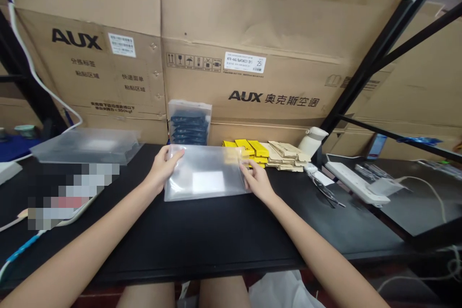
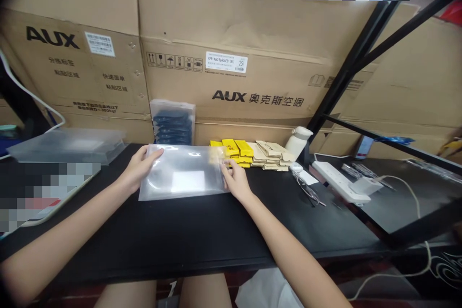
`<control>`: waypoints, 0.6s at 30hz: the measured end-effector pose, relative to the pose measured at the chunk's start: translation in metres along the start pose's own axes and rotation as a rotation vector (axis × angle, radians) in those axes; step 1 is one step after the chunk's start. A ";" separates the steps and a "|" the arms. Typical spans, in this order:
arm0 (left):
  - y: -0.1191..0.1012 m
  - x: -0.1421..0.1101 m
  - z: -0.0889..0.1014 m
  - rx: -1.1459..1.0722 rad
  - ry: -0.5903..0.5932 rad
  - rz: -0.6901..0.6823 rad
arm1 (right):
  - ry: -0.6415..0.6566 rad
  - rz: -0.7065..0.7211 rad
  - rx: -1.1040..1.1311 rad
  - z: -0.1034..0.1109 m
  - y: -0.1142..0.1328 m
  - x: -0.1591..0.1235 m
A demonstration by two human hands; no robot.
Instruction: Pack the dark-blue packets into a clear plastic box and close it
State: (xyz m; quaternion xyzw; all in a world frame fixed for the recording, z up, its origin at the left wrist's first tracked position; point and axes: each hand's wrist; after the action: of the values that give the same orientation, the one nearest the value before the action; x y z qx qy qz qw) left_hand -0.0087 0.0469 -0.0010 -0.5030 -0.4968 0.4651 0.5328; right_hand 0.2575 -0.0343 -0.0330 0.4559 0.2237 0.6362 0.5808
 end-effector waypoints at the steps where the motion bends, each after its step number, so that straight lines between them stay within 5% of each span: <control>1: -0.001 0.000 0.001 0.002 0.002 -0.001 | 0.005 0.015 -0.003 0.000 0.001 0.000; 8: 0.001 0.022 0.026 -0.034 0.215 0.212 | 0.230 -0.021 0.110 0.005 0.002 0.000; 18: 0.020 0.038 0.042 0.039 0.354 0.322 | -0.212 0.134 -0.150 0.034 -0.016 0.019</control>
State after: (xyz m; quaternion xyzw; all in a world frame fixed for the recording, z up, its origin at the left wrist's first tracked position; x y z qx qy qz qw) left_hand -0.0481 0.0887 -0.0190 -0.6388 -0.3001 0.4584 0.5401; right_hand 0.2958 -0.0215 -0.0234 0.4896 0.0821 0.6367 0.5900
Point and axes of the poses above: each hand's wrist, its own x-axis towards the middle knuckle, its own z-axis out of the back of the hand, y = z × x, and after that the axes turned 5 degrees about y, right-handed
